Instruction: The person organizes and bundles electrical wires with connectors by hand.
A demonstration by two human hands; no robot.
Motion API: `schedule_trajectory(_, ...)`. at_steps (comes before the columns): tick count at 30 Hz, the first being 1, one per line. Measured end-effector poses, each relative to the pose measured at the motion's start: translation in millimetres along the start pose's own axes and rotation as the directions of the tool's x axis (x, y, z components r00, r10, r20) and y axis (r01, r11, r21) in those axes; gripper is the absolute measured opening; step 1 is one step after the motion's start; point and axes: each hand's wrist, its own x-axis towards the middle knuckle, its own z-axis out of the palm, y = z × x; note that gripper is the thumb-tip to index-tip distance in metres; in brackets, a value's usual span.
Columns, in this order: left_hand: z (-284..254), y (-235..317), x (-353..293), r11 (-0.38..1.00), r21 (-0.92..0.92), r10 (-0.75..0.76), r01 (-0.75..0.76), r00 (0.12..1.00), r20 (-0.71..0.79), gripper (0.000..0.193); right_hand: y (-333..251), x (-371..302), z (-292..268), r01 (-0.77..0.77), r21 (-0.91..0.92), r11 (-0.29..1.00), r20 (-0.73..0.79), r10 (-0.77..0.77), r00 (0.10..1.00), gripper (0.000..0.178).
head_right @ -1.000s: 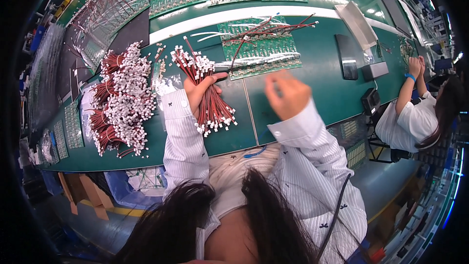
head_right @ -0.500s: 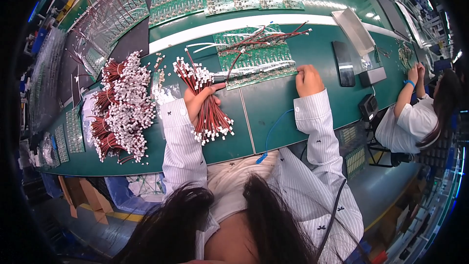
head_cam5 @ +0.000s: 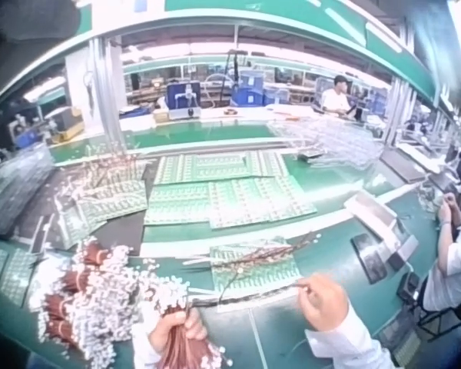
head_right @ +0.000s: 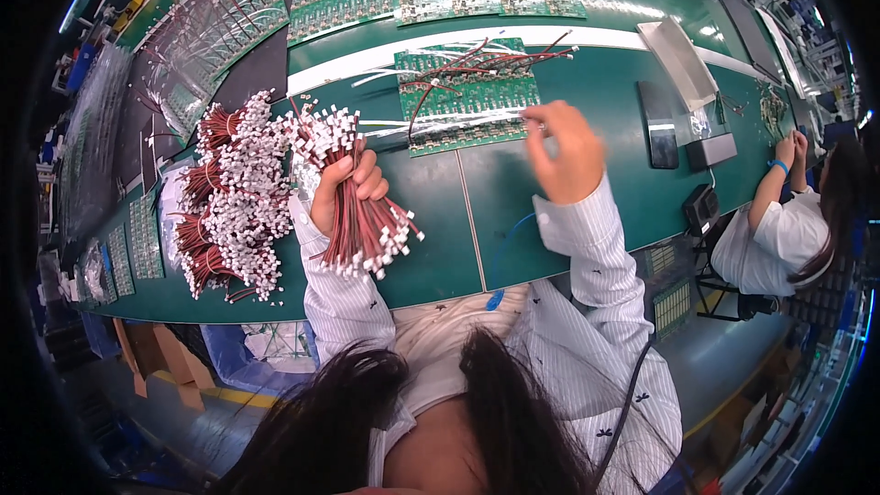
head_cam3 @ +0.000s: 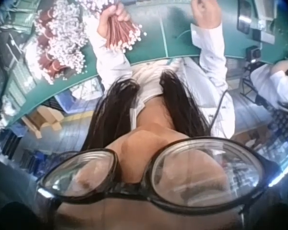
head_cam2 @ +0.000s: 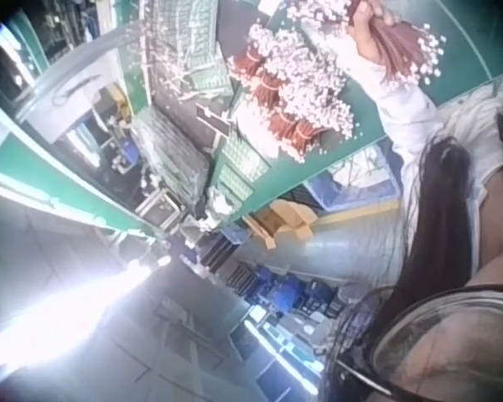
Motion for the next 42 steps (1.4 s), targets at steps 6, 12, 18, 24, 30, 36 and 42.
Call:
schedule_trajectory(6,9.3,-17.2,0.0,0.998,0.042,-0.050,0.045,0.987,0.151,0.032,-61.0,5.9,14.0,0.135,0.507,0.851,0.221,-0.280,0.934,0.018)
schedule_trajectory(12,10.0,-27.1,-2.4,0.986,0.092,-0.154,0.141,0.974,0.163,0.038,-75.5,6.0,24.3,0.163,0.485,0.859,0.189,-0.285,0.940,0.022)
schedule_trajectory(18,16.6,-25.3,-2.8,0.962,0.199,-0.219,0.189,0.966,0.141,0.036,-70.2,4.3,21.4,0.054,0.538,0.841,0.253,-0.222,0.942,0.021)
schedule_trajectory(24,14.1,-26.6,-3.0,0.947,0.251,-0.240,0.203,0.962,0.128,0.027,-69.3,6.7,21.5,0.083,0.577,0.813,0.199,-0.238,0.951,0.014)
schedule_trajectory(30,14.5,-30.0,-2.0,0.963,0.198,-0.215,0.185,0.965,0.148,0.027,-59.7,4.4,25.3,-0.098,0.663,0.742,0.248,-0.094,0.964,0.014)
schedule_trajectory(36,12.3,-29.4,-4.8,0.981,0.087,-0.189,0.172,0.951,0.247,0.025,-56.6,8.5,23.0,-0.159,0.554,0.817,0.500,-0.173,0.849,0.013)
schedule_trajectory(42,13.7,-32.2,-2.6,0.963,0.236,-0.188,0.130,0.952,0.243,0.022,-60.4,5.7,28.5,-0.414,0.770,0.485,0.527,-0.118,0.842,0.010)
